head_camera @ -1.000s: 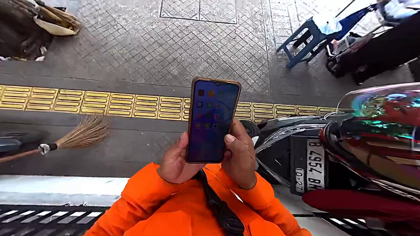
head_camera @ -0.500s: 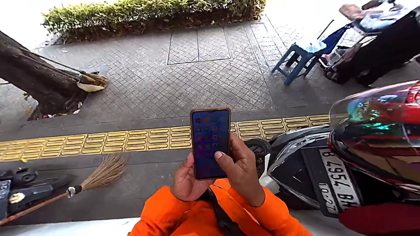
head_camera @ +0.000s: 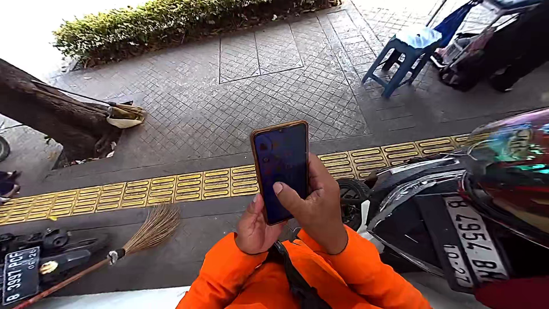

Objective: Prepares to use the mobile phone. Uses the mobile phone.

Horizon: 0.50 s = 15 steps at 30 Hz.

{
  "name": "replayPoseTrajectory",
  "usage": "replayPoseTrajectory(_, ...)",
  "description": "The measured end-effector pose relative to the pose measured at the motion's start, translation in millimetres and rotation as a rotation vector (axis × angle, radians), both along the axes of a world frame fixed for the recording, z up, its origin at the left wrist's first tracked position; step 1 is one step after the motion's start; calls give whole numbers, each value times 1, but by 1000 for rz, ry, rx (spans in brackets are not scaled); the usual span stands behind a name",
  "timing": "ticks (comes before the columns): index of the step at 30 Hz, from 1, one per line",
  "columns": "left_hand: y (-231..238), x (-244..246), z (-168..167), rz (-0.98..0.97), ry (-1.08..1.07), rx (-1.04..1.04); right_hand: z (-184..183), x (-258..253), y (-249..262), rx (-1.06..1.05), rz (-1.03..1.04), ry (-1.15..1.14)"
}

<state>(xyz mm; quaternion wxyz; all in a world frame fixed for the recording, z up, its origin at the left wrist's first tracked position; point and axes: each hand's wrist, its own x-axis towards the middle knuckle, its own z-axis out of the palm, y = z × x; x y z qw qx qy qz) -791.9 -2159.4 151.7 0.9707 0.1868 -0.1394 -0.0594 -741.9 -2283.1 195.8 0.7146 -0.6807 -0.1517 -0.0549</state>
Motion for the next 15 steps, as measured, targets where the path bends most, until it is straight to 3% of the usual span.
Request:
replayPoseTrajectory(5, 43, 5, -4, 25, -36, -21, -2, 6, 51, -49, -52, -8)
replayPoseTrajectory(15, 157, -7, -4, 40, -39, -97, 4, -2, 156, 57, 163, -20)
